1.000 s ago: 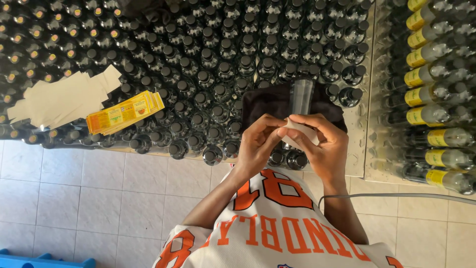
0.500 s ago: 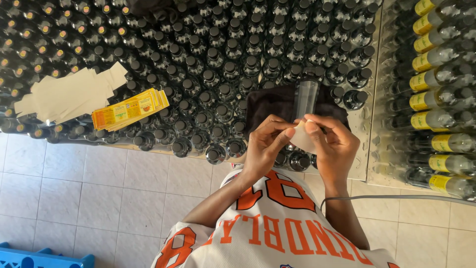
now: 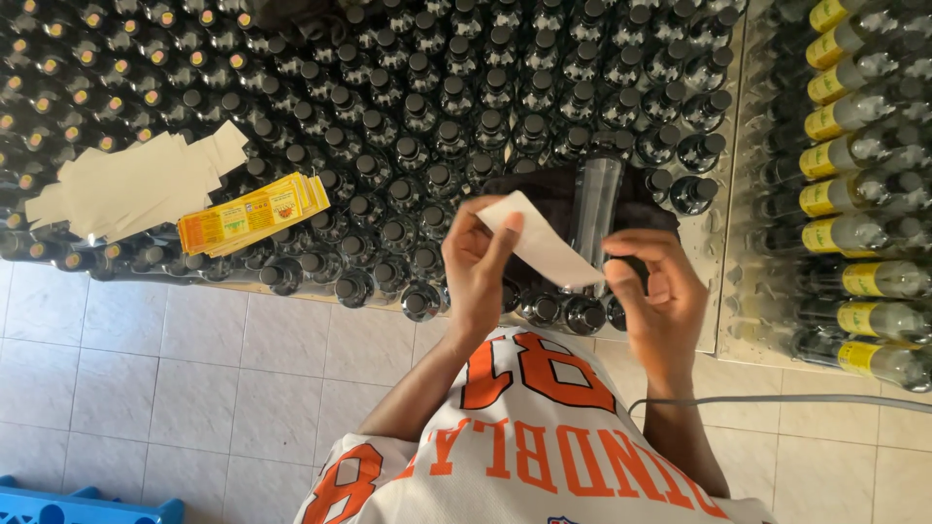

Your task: Manually applying adhesive labels to plastic bottles

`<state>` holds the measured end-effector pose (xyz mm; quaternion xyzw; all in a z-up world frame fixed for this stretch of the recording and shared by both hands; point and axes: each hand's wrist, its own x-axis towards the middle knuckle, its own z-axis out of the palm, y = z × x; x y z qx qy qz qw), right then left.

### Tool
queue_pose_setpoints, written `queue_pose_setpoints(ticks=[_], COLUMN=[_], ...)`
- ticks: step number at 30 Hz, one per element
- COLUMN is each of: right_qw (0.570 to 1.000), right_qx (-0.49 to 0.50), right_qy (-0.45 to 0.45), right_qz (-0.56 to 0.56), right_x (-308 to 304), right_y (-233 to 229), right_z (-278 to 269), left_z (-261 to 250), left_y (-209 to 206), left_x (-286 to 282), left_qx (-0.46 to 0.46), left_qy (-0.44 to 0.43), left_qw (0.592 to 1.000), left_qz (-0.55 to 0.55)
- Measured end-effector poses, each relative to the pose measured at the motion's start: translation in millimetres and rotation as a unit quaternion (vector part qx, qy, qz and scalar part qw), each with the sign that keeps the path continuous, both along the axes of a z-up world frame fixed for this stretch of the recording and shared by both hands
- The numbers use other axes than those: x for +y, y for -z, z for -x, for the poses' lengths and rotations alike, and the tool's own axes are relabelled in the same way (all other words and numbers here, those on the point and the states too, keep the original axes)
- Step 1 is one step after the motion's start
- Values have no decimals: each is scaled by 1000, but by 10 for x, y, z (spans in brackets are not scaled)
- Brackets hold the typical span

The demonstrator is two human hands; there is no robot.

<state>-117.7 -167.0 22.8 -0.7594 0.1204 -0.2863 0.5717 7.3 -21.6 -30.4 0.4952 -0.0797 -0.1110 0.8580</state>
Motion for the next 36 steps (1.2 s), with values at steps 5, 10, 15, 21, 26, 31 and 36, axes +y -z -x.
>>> queue_pose_setpoints(ticks=[5,10,15,21,26,31,36], right_qw=[999,997,989,960,981,994,996], right_qx=[4,9,-58,-199,-151,-89,-61], right_qy=[12,-21,64,195,76,40,4], right_qz=[-52,-70,-120,25,95,48,-64], right_x=[12,-36,-98,19,150,280,339], right_y=[-345,-214,115,170,32,-186,-138], right_z=[-130,-88,-30,-78,-114,-185,-217], left_z=[169,249,240,507,506,417,282], left_y=[-366,-379,-337,-646,-691,-747,-167], left_x=[-103,-49,-81,-93,-146,-124,-68], left_qx=[-61,-125,-322,-279,-211,-156,-144], left_qy=[106,131,-66,126,164,125,64], left_qw=[992,983,929,952,964,979,979], left_qz=[15,-9,-168,-19,-2,-49,-130])
